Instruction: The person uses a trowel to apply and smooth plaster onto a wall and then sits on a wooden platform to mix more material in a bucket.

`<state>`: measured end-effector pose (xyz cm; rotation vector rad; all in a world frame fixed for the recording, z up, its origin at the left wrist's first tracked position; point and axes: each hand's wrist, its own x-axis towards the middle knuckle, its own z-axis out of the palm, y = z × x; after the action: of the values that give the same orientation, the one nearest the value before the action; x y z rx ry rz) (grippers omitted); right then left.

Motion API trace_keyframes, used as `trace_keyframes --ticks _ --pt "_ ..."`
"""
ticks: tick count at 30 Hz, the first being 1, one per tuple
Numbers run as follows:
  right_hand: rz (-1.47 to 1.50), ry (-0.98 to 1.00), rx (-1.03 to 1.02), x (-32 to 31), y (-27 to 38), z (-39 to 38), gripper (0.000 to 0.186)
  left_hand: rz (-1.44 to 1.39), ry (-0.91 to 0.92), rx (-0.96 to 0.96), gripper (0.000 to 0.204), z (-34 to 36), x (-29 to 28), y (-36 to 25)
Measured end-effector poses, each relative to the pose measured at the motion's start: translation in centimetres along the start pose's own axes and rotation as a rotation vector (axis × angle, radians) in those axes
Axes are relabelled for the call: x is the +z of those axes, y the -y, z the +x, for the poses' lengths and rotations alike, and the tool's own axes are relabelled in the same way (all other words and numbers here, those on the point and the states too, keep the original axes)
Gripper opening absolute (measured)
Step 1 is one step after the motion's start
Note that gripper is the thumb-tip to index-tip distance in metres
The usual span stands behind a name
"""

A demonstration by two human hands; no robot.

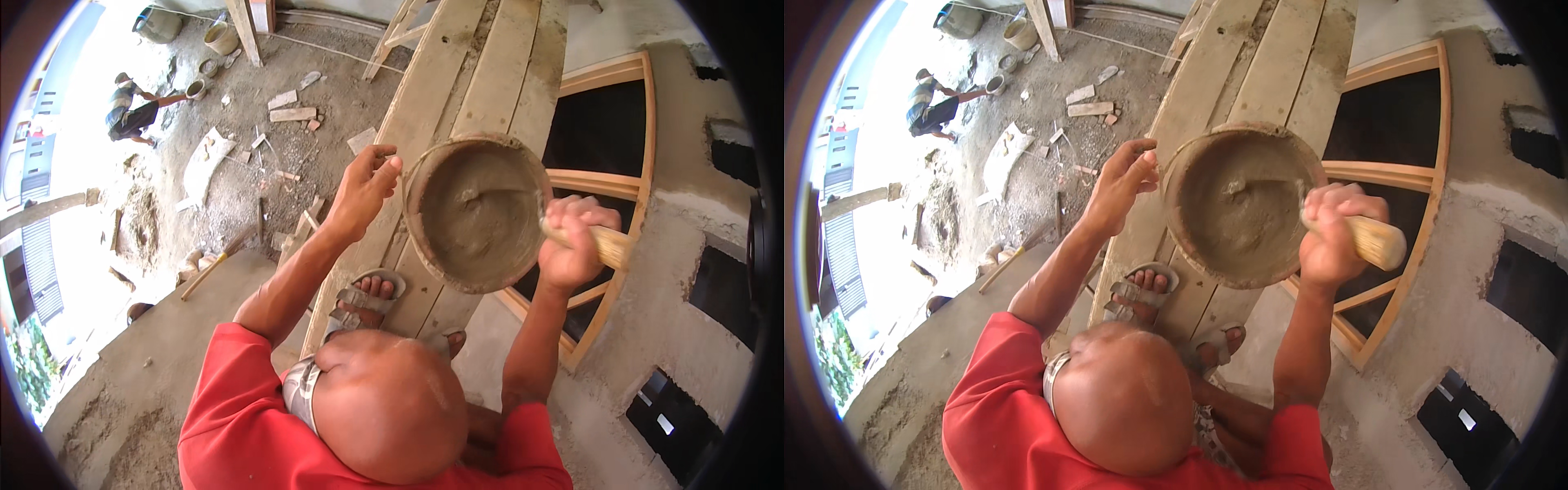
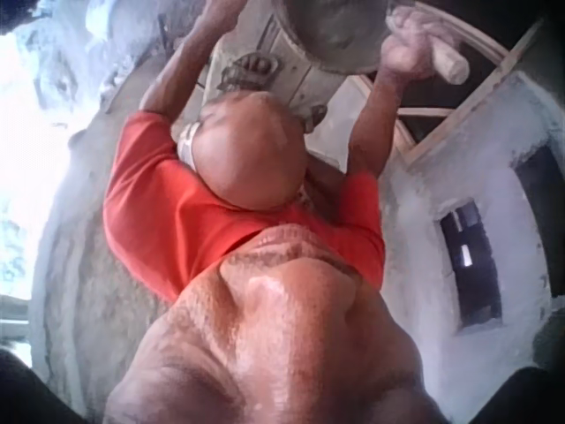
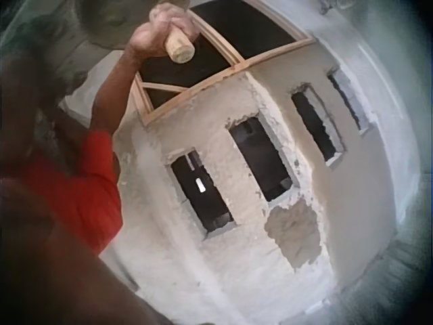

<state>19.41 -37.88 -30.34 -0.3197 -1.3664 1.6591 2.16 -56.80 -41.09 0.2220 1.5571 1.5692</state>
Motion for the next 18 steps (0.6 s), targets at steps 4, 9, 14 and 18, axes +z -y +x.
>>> trace_keyframes --ticks 4,9,14,18 --pt "-0.566 0.167 0.105 -2.3 -4.7 -1.2 0.018 -0.105 0.021 -0.072 0.044 -2.8 1.5 0.0" --pt "-0.112 0.079 -0.063 0.2 0.4 1.7 0.018 -0.153 0.129 -0.174 0.043 -5.9 0.1 2.2" --pt "-0.486 -0.039 -0.166 -1.7 -5.6 -0.4 0.015 -0.349 0.231 -0.235 0.037 -8.1 3.8 2.4" --pt "-0.083 -0.044 0.128 -1.2 -8.3 0.0 0.012 -0.369 0.247 -0.147 0.056 -7.3 4.6 3.9"
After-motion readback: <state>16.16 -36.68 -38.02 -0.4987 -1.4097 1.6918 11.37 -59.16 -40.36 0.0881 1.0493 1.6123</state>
